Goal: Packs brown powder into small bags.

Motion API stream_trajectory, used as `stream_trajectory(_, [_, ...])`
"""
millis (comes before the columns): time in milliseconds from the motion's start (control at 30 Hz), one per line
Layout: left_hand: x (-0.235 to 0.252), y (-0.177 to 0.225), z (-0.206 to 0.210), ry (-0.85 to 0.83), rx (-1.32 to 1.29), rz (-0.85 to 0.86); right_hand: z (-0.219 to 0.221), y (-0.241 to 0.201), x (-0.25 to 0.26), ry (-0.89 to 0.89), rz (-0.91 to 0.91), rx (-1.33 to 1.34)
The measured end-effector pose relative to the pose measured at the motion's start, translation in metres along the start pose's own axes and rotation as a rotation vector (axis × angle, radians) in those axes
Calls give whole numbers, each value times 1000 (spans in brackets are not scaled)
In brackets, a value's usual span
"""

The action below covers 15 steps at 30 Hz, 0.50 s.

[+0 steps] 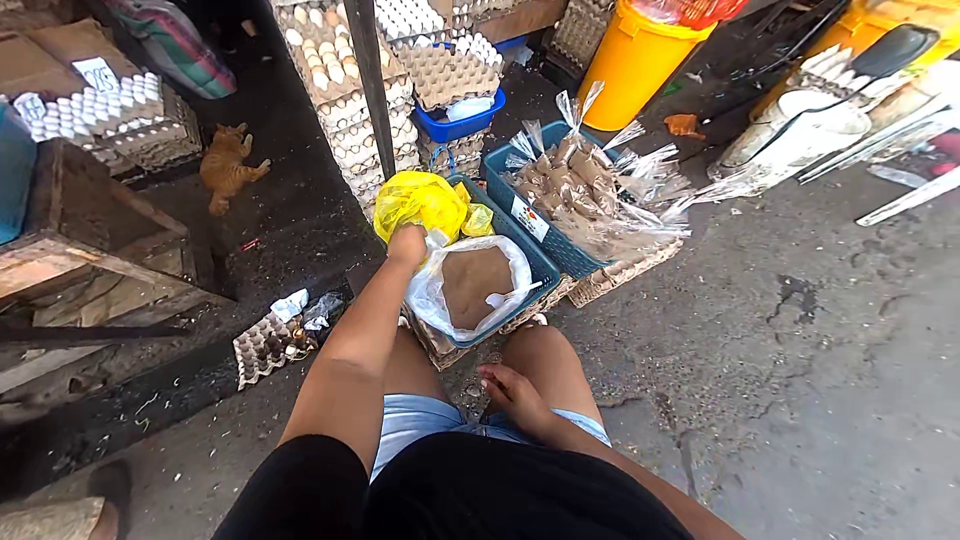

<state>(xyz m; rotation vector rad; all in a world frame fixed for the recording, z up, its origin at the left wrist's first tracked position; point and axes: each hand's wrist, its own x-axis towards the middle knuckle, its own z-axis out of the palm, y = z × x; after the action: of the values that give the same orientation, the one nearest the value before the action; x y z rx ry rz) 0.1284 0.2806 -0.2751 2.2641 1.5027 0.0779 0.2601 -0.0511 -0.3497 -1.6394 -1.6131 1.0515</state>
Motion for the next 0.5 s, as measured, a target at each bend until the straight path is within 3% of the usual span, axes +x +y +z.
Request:
stream_trajectory(100, [12, 2, 20, -79, -156, -159, -1, 3, 3, -18, 43, 18])
stream_trajectory(167, [14, 6, 23, -140, -87, -291, -2, 7, 6, 4, 66, 45])
stream_trajectory(267, [10, 10, 22, -156, -40, -330, -4, 10, 8, 38, 107, 99])
stream_trajectory(500, [7, -8, 23, 200, -245, -142, -3, 10, 22, -73, 258, 162])
